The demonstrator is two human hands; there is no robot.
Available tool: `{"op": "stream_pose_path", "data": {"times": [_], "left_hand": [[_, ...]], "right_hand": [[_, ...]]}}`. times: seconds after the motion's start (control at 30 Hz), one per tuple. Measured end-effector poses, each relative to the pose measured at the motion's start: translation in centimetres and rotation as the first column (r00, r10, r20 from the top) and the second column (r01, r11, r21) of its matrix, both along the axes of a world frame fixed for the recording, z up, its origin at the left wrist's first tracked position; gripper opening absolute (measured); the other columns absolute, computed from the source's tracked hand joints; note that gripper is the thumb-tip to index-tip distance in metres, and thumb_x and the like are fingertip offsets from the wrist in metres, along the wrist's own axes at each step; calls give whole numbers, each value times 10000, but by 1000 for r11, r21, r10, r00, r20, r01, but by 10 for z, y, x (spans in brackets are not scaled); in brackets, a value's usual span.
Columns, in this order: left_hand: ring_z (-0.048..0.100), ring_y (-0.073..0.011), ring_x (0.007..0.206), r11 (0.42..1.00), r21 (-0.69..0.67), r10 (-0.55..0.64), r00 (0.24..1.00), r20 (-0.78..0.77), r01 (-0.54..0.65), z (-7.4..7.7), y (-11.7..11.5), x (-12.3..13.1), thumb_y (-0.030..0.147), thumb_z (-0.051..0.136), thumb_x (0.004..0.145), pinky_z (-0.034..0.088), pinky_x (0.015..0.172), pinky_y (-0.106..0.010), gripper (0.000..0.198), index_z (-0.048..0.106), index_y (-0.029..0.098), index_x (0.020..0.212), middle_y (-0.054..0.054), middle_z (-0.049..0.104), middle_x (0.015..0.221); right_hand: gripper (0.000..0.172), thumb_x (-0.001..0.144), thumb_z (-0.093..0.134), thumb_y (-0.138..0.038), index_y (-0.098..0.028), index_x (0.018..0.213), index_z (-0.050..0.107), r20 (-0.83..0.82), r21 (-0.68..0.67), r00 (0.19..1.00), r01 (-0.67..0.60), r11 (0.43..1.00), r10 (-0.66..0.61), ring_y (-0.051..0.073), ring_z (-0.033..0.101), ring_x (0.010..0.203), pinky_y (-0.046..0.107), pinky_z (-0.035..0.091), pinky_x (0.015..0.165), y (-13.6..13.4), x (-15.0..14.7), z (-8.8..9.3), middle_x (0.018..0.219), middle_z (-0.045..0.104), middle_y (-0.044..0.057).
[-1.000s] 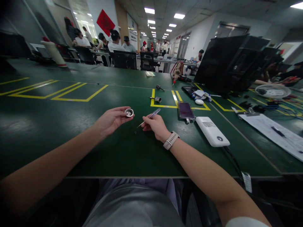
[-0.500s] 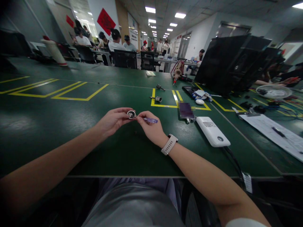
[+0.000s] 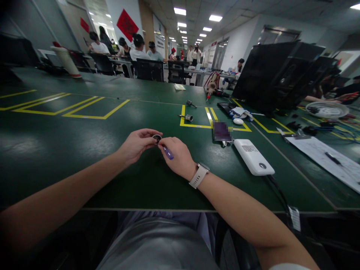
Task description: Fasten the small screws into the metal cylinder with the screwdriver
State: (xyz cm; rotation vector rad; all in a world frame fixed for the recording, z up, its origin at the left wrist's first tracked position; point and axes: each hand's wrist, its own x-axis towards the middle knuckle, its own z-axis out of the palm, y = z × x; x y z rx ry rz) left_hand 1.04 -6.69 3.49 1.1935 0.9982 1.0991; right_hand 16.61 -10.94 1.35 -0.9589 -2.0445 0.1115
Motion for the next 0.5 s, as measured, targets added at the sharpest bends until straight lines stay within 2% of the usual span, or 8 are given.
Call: {"op": "stream_pose_path", "data": {"times": [0.2,0.5], "left_hand": [[637,-138,758,1000,17,-20,1000,6,20,-3,1,0,43,662,597,539,704,-273,223,663,127,804,-35,681,857],[633,-131,735,1000,1,9,1000,18,-9,-2,0,1,63,673,611,540,686,-266,170,653,123,769,-35,679,805]], "right_hand": [[91,880,485,-182,-175,904,573,13,15,1000,5,1000,-5,185,578,796,316,455,731,-2,-1,1,874,640,74],[78,868,515,-194,-180,844,588,-90,-29,995,32,999,-34,156,587,745,279,450,684,-3,0,6,810,648,37]]}}
